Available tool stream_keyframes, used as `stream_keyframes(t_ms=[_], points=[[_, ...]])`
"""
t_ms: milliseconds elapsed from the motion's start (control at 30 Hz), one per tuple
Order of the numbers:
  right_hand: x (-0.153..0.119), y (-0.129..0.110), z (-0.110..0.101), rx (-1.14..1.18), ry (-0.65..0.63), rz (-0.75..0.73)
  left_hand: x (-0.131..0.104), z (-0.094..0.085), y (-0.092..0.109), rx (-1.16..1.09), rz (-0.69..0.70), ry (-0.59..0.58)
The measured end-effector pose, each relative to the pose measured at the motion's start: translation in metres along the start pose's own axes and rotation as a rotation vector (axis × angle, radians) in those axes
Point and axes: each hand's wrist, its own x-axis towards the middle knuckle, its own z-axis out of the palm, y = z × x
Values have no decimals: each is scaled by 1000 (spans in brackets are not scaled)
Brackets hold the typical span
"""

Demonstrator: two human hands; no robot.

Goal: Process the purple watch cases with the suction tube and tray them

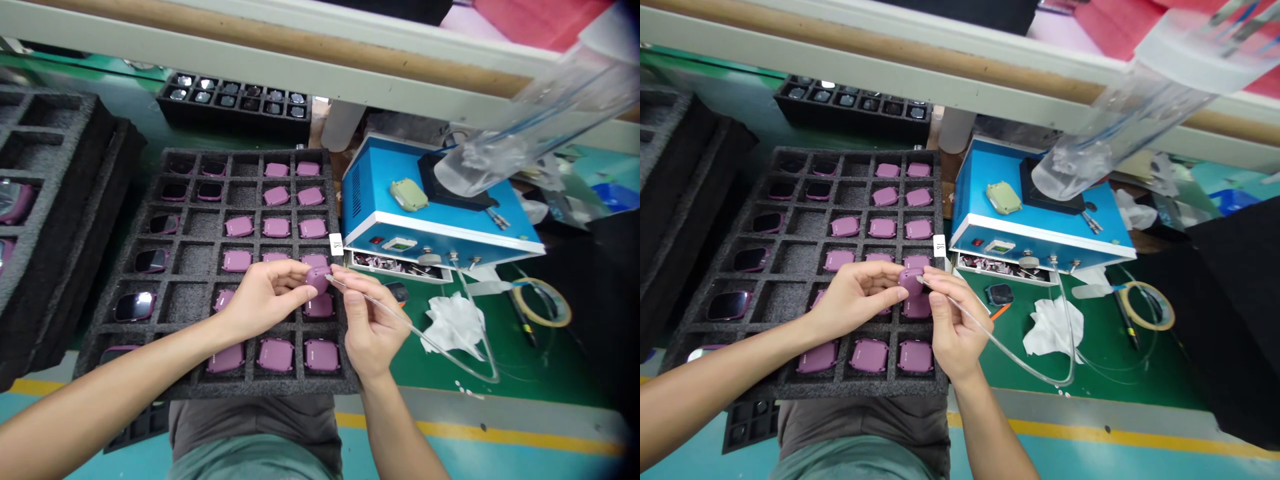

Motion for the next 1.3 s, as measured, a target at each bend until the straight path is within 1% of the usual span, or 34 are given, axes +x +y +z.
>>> stream_keyframes(t_ms=[233, 467, 1100, 1300], points=[[0, 1, 0, 46, -3, -11, 0, 1, 3, 20, 11, -8], [0, 1, 0, -1, 4, 4, 0, 0, 1, 22, 21, 11], [0, 3, -2, 34, -29, 27, 0, -2, 1, 111, 68, 1], [2, 2, -2, 2, -43, 13, 0, -4, 1, 119, 60, 5]])
